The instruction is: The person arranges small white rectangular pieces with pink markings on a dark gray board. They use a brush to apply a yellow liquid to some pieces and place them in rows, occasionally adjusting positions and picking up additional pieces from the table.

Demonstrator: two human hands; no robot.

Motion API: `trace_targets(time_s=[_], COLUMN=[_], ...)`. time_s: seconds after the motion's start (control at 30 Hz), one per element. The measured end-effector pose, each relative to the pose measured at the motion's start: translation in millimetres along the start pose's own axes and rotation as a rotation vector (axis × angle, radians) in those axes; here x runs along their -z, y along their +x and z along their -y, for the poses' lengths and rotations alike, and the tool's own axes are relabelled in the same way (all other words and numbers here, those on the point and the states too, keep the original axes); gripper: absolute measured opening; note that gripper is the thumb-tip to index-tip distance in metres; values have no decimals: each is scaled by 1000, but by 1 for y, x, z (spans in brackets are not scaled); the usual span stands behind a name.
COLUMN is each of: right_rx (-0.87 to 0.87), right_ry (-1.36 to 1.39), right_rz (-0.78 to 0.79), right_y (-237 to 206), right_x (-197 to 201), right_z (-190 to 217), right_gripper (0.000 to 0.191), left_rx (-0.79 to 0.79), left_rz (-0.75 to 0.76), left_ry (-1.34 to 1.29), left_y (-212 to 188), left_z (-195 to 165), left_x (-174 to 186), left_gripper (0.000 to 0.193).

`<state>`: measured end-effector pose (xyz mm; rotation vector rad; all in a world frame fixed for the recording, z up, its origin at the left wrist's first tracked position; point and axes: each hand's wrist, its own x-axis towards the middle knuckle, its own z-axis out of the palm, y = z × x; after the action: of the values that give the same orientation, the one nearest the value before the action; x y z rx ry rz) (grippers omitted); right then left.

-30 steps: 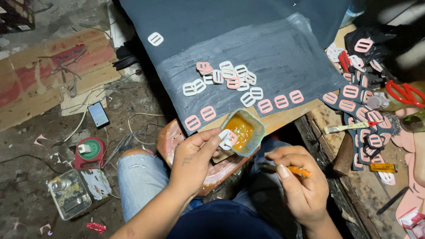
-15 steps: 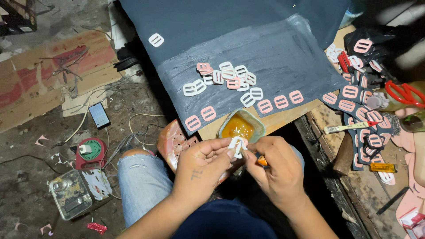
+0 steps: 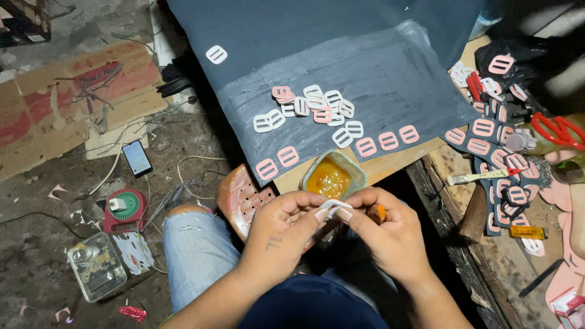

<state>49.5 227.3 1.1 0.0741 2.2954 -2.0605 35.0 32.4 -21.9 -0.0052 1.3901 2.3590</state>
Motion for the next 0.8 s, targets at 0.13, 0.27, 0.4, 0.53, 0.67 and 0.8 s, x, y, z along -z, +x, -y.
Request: trace_targets(time_s=[0.13, 0.27, 0.4, 0.53, 0.67, 0.8], right_rx=[22, 95, 117, 257, 336, 448], right_ry=[17, -109, -157, -818, -946, -958], right_rz=[25, 31, 11, -102, -3, -45], right_y=[0, 1, 8, 18, 24, 26], right_x=[0, 0, 3, 14, 7, -2], right_z=[-3, -1, 11, 25, 18, 3], right_gripper=[15, 17, 52, 77, 103, 105], left_rx=[35, -12, 28, 9, 115, 27], left_rz=[-35, 12, -11, -94, -155, -149], left_ry=[52, 49, -72, 41, -3, -39], left_y=[1, 0, 7, 17, 20, 24], left_z=[1, 2, 5, 5, 10, 16], left_x=[1, 2, 3, 13, 23, 27], left_gripper=[18, 20, 24, 30, 30, 29])
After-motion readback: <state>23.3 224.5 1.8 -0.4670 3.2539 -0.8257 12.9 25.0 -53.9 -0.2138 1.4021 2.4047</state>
